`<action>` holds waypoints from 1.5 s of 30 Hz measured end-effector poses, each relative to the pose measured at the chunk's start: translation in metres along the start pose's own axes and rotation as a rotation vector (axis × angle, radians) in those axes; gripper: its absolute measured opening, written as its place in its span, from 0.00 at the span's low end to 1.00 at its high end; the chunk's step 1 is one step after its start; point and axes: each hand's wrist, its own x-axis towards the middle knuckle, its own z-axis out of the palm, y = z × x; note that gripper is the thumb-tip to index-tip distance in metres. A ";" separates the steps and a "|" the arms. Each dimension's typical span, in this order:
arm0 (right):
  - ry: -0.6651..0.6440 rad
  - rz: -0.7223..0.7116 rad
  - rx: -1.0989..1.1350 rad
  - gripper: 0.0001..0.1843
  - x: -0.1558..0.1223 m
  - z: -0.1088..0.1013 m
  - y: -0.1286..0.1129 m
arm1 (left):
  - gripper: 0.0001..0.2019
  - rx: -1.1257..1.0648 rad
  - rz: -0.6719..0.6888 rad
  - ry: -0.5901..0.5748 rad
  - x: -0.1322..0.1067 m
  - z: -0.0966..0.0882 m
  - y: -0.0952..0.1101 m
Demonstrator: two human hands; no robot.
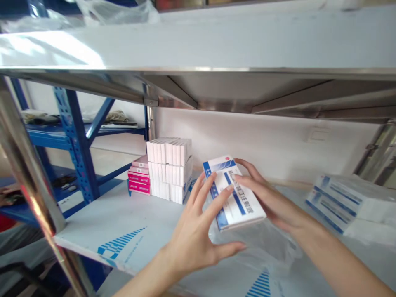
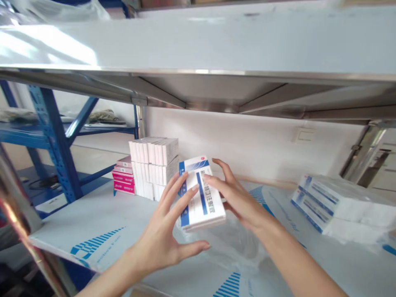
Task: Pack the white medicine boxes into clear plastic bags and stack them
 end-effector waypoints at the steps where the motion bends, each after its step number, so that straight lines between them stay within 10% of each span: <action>1: -0.066 0.008 -0.056 0.35 0.000 0.012 -0.001 | 0.46 0.044 -0.053 0.036 -0.009 -0.008 0.004; 10: -0.191 -0.083 -0.381 0.32 0.030 0.121 0.022 | 0.40 0.057 -0.436 0.014 -0.086 -0.070 -0.040; 18: -0.209 -0.076 -0.655 0.33 0.043 0.176 0.055 | 0.33 -0.081 -0.568 -0.108 -0.105 -0.097 -0.098; 35: -0.200 -0.164 -0.602 0.37 0.060 0.199 0.082 | 0.39 -0.029 -0.428 -0.161 -0.111 -0.126 -0.143; 45: -0.141 -0.124 -0.610 0.43 0.012 0.181 0.060 | 0.24 0.179 -0.393 -0.205 -0.101 -0.136 -0.121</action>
